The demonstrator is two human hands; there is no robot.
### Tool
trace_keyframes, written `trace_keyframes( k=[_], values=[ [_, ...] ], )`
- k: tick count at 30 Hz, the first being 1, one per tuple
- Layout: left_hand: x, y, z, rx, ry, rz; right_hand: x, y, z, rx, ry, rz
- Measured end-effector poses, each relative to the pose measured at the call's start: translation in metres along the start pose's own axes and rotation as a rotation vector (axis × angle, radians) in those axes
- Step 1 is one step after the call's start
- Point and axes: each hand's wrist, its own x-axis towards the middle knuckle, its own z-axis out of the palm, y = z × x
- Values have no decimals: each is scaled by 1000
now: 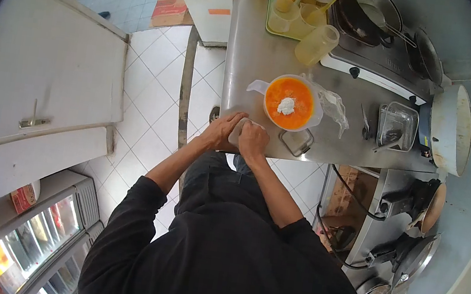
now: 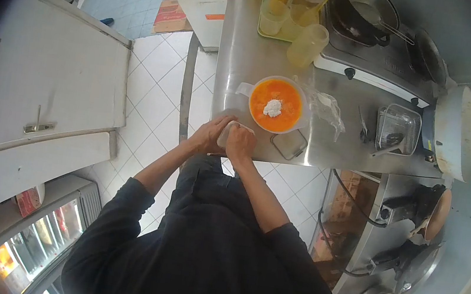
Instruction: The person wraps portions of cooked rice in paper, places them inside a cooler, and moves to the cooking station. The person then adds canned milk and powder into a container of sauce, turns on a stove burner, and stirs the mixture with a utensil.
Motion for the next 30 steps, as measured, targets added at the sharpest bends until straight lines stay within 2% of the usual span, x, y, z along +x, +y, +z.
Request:
trace_keyframes(
  k=[4, 10, 13, 16, 19, 22, 25, 28, 30],
  values=[
    [-2, 10, -3, -2, 10, -52, 3, -2, 1, -19, -34, 85],
    [-10, 15, 8, 28, 159, 17, 3, -4, -2, 3, -62, 83],
    [-14, 24, 5, -45, 146, -126, 2, -3, -6, 18, -92, 58],
    [-22, 34, -1, -37, 196, -190, -4, -7, -19, 20, -105, -97],
    [-27, 48, -10, 65, 307, -129, -14, -16, -43, -51, -172, -154],
    [-29, 67, -19, 57, 303, -166, -22, -25, -72, -10, -106, -157],
    [-30, 81, -22, 190, 434, -92, -30, -21, -84, 144, 102, -232],
    [-28, 102, -27, 236, 457, -171, -39, -15, -94, 281, 209, -254],
    [-25, 115, -31, 243, 513, -167, -48, -14, -104, 360, 230, -190]
  ],
)
